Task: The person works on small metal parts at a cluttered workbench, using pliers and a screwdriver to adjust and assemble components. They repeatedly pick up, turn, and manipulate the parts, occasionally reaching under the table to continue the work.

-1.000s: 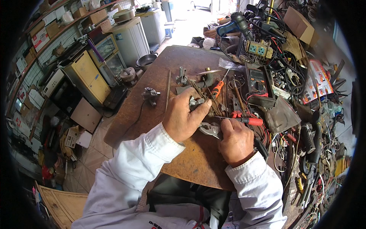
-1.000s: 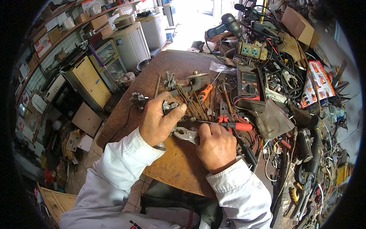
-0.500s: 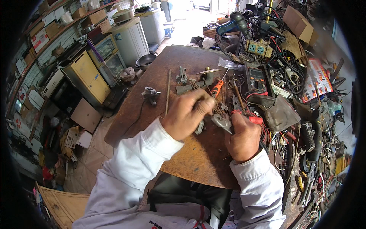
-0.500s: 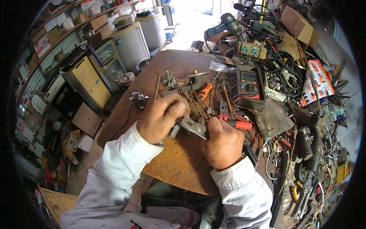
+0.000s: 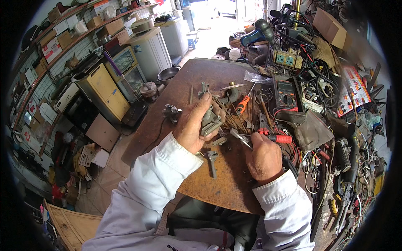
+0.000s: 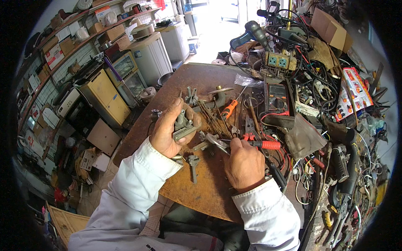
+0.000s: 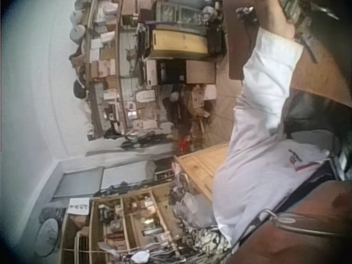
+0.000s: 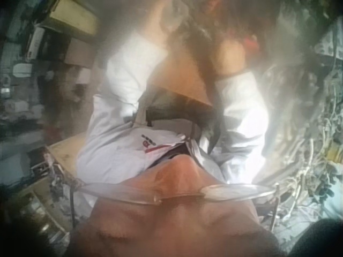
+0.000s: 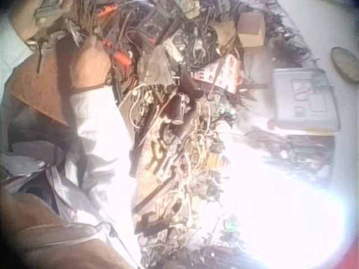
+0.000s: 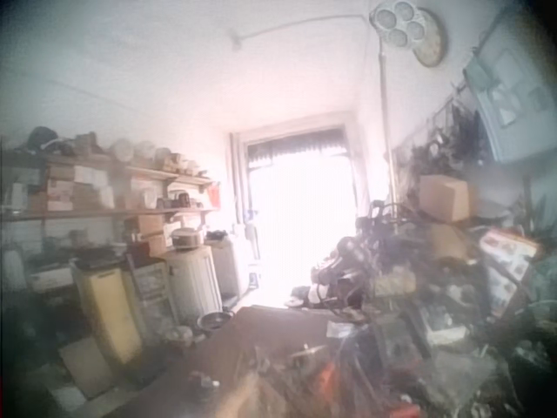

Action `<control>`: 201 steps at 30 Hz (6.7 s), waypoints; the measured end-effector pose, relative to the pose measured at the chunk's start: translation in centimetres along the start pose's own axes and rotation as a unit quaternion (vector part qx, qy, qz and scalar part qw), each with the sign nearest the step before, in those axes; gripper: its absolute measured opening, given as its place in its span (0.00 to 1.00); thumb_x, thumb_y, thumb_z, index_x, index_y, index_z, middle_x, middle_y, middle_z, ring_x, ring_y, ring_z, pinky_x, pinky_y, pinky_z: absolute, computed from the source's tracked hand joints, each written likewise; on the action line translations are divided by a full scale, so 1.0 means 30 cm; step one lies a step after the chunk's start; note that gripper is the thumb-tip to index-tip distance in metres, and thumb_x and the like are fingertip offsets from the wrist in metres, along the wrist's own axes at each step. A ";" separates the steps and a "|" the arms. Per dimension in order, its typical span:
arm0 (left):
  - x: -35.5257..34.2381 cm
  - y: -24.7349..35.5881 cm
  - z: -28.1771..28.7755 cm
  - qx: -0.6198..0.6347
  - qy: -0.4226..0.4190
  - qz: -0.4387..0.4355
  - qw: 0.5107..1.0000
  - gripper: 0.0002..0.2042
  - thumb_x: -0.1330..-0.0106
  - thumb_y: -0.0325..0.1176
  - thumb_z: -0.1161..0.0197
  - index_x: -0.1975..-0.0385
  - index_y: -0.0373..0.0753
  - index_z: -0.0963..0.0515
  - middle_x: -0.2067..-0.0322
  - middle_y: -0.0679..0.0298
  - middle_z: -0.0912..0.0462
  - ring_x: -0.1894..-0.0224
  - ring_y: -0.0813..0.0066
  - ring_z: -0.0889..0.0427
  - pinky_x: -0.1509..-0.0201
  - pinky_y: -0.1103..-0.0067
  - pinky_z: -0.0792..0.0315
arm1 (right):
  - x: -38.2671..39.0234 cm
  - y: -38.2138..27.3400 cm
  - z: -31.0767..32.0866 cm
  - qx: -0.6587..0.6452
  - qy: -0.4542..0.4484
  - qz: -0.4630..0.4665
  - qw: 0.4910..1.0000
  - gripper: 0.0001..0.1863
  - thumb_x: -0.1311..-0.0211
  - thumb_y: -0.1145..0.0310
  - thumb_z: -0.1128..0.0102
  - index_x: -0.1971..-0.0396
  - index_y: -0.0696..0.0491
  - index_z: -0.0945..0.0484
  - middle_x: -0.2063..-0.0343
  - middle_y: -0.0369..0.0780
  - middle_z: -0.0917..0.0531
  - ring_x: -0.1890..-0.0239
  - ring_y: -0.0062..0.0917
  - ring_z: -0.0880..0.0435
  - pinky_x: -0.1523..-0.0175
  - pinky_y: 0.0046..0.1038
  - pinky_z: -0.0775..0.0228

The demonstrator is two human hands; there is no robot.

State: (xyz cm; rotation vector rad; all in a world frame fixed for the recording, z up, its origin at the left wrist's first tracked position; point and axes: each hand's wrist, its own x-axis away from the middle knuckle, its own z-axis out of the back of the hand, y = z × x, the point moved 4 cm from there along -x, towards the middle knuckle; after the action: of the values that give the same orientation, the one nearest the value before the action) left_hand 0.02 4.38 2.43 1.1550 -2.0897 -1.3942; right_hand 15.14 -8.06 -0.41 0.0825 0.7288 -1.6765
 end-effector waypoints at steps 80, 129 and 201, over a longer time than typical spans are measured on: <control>-0.026 -0.044 0.008 0.015 -0.108 0.032 0.994 0.21 0.30 0.30 0.56 0.38 0.31 0.33 0.45 0.52 0.22 0.48 0.56 0.18 0.45 0.66 0.23 | -0.025 0.047 -0.096 -0.572 0.026 -0.174 0.801 0.19 0.38 0.79 0.38 0.48 0.67 0.29 0.65 0.42 0.16 0.66 0.19 0.20 0.62 0.21 0.27; -0.025 -0.057 0.013 -0.030 -0.075 0.040 0.996 0.20 0.31 0.26 0.57 0.40 0.28 0.33 0.48 0.48 0.21 0.47 0.55 0.18 0.44 0.65 0.22 | -0.016 0.022 -0.070 -0.478 0.010 -0.125 0.870 0.21 0.47 0.78 0.33 0.52 0.65 0.26 0.64 0.46 0.14 0.62 0.25 0.16 0.55 0.27 0.25; -0.038 -0.038 0.041 0.148 -0.035 0.075 0.986 0.22 0.28 0.55 0.49 0.63 0.39 0.23 0.70 0.64 0.20 0.86 0.83 0.35 0.85 0.87 0.42 | 0.017 -0.026 -0.082 -0.208 -0.014 0.043 0.977 0.29 0.50 0.70 0.30 0.45 0.57 0.29 0.62 0.51 0.17 0.62 0.51 0.18 0.59 0.44 0.25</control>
State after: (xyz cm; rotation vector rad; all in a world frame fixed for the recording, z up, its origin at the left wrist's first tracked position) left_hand 0.33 5.82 1.03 1.0401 -2.4400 -1.0963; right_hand 13.49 -7.23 -2.30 -0.2017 1.0249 -1.4115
